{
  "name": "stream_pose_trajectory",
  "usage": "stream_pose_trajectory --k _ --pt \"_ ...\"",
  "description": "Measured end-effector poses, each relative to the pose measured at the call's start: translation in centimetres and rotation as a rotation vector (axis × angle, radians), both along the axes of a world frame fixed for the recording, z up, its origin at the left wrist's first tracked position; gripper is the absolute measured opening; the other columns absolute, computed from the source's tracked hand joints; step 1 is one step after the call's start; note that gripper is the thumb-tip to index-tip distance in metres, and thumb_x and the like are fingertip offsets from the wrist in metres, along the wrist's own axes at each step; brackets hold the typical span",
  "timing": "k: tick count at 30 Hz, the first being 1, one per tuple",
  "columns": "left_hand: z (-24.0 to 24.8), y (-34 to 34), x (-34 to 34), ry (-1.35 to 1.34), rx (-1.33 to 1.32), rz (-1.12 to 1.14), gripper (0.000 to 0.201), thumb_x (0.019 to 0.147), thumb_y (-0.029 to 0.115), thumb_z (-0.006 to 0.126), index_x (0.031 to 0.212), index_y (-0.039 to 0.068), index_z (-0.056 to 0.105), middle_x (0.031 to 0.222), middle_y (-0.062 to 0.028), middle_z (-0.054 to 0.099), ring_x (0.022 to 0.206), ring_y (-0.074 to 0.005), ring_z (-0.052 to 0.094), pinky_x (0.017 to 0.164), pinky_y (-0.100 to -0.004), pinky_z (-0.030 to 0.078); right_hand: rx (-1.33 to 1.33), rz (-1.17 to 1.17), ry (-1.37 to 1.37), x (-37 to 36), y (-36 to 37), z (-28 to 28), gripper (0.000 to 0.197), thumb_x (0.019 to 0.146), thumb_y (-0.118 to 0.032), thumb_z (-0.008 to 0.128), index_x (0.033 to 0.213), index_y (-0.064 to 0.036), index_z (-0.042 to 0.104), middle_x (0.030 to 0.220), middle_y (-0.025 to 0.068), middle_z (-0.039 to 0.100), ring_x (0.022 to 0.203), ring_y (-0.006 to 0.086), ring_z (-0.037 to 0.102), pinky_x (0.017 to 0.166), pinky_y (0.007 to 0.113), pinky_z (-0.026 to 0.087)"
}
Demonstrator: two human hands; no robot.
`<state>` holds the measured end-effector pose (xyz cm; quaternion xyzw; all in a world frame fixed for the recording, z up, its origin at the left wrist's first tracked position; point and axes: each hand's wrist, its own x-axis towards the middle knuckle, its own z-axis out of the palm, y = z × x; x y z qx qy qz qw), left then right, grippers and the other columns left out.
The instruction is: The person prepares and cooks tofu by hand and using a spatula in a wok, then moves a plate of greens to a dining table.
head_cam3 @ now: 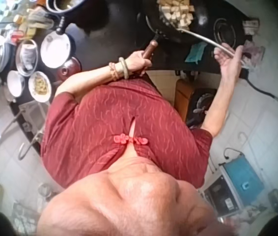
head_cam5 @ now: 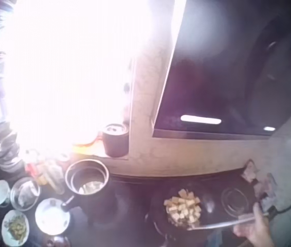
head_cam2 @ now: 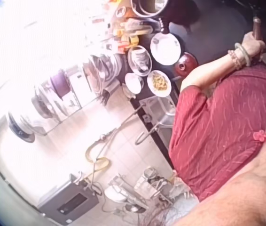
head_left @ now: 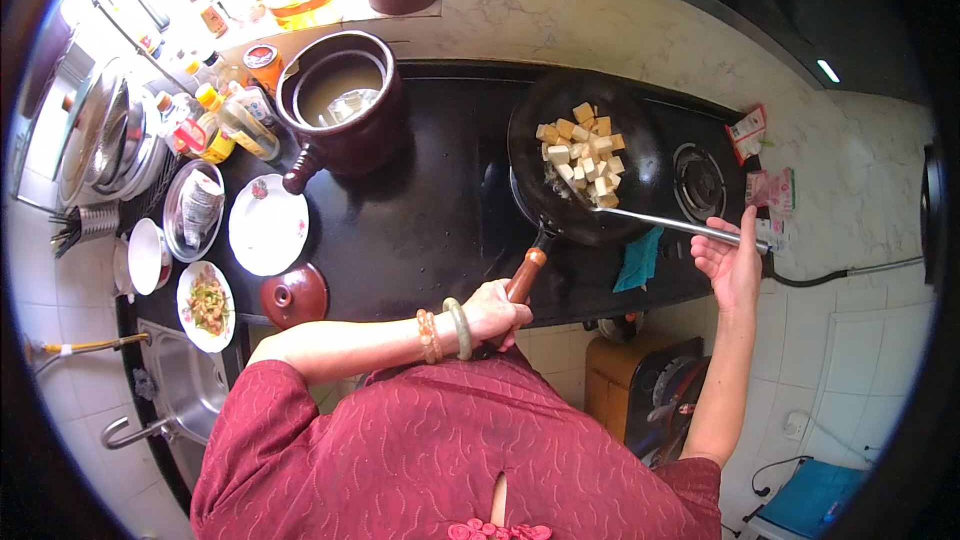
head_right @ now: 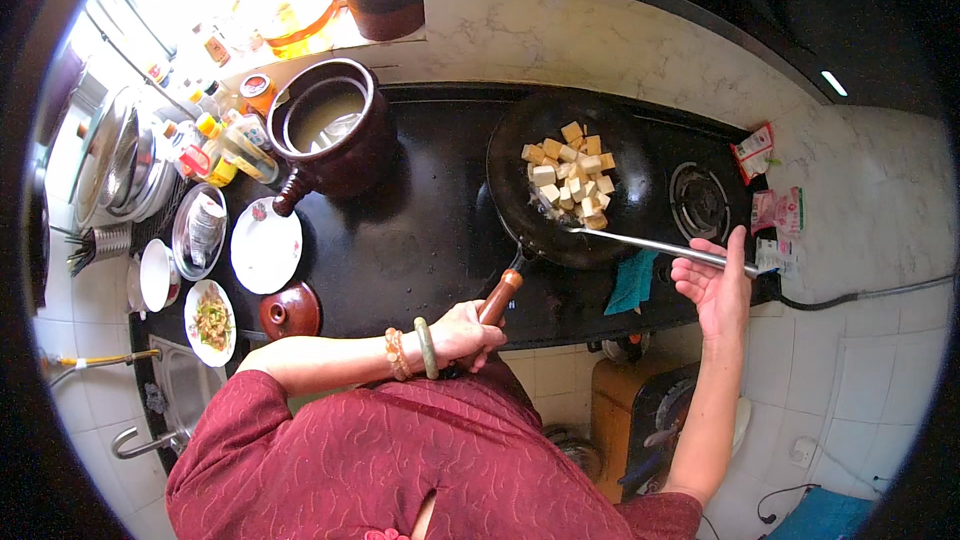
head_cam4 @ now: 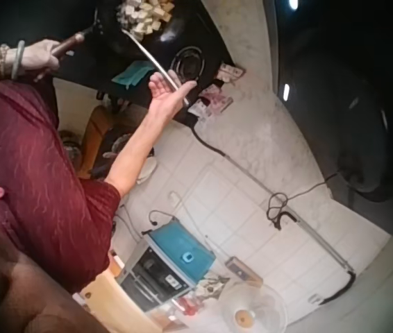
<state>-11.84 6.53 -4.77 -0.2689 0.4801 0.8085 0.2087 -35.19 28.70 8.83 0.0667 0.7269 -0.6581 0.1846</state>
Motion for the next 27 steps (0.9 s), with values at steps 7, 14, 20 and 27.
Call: stream_pose_trajectory --k 7,14,20,27 --pt "0.2 0.1 -0.2 -0.016 0.006 -0.010 0.027 0.078 0.007 0.066 0.097 0.005 0.046 0.064 -0.0032 0.052 0.039 -0.0137 0.052 0.034 -0.0271 0.039 0.183 0.224 0.114 2.3 -4.0 0.4 0.077 0.094 -0.066 0.040 0.095 0.0060 0.067 0.070 0.0118 0.066 0.053 0.0133 0.063 0.048 0.021 0.053" --pt "0.7 -0.2 -0.3 -0.014 -0.001 -0.017 0.027 0.078 0.005 0.065 0.097 0.004 0.046 0.063 -0.0036 0.052 0.039 -0.0140 0.051 0.034 -0.0282 0.040 -0.202 0.326 0.540 3.0 -7.9 -2.5 0.052 0.105 -0.041 0.036 0.096 -0.0013 0.069 0.098 0.0118 0.067 0.088 0.0187 0.061 0.087 0.030 0.048" --pt "0.8 -0.1 -0.3 -0.007 -0.005 -0.003 0.024 0.078 0.000 0.061 0.094 0.003 0.045 0.061 -0.0047 0.051 0.039 -0.0150 0.051 0.033 -0.0307 0.043 -0.567 -0.010 0.526 4.1 -12.0 -4.2 0.051 0.104 -0.038 0.041 0.061 -0.0124 0.032 0.052 -0.0036 0.033 0.047 0.0086 0.032 0.051 0.029 0.035" --pt "0.9 -0.1 -0.5 -0.003 -0.024 -0.026 0.029 0.079 0.005 0.065 0.098 0.005 0.044 0.061 -0.0031 0.050 0.038 -0.0144 0.051 0.033 -0.0284 0.040 -0.596 -0.213 0.544 3.8 -14.8 -5.0 0.050 0.103 -0.038 0.046 0.062 -0.0131 0.031 0.052 -0.0038 0.031 0.046 0.0079 0.029 0.046 0.028 0.027"
